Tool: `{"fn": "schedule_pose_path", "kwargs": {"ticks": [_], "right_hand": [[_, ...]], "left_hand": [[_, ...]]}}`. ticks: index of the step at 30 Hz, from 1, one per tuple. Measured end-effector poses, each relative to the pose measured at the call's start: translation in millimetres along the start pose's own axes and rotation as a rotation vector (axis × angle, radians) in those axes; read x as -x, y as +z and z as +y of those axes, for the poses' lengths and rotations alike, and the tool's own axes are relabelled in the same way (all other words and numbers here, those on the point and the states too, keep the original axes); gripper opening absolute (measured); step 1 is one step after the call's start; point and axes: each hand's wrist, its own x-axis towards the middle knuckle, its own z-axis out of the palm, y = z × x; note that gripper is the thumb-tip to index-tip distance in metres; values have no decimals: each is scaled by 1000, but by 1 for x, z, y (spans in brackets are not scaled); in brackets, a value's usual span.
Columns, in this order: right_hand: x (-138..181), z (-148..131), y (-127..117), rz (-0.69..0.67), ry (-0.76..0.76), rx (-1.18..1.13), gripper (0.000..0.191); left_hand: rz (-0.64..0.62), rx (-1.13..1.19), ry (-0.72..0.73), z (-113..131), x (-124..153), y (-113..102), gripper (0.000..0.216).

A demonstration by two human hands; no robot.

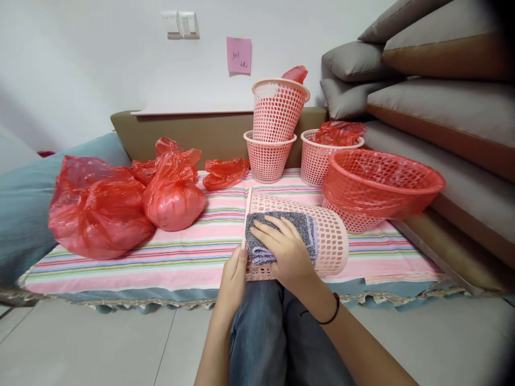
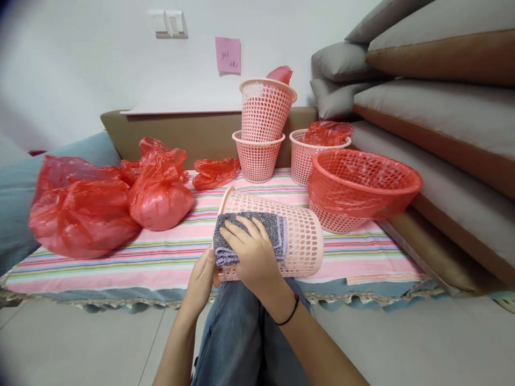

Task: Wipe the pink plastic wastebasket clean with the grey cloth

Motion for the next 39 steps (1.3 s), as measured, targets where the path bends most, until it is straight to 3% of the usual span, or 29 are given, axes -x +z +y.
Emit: {"fn": "schedule_pose_path", "kwargs": {"ticks": [8,13,18,23,30,39], "right_hand": [[-15,8,-2,-10,55,-36,72],[-17,8,-1,-8,68,-34,71],[-8,4,4,-17,31,-1,64],[3,-3,9,-8,-2,31,56],[3,-3,6,-5,13,34,63],[-4,1,6,-7,14,2,67]], "left_hand": [[24,-14,-77,-41,28,-6,57],[28,-52,-49,-54,29,-4,59],[51,-12,-12,-45,20,0,58],[94,-35,-89,-26,17,2,55],[114,-109,-82,2,4,5,55],[49,-47,-92,-8,11,-5,55]]}}
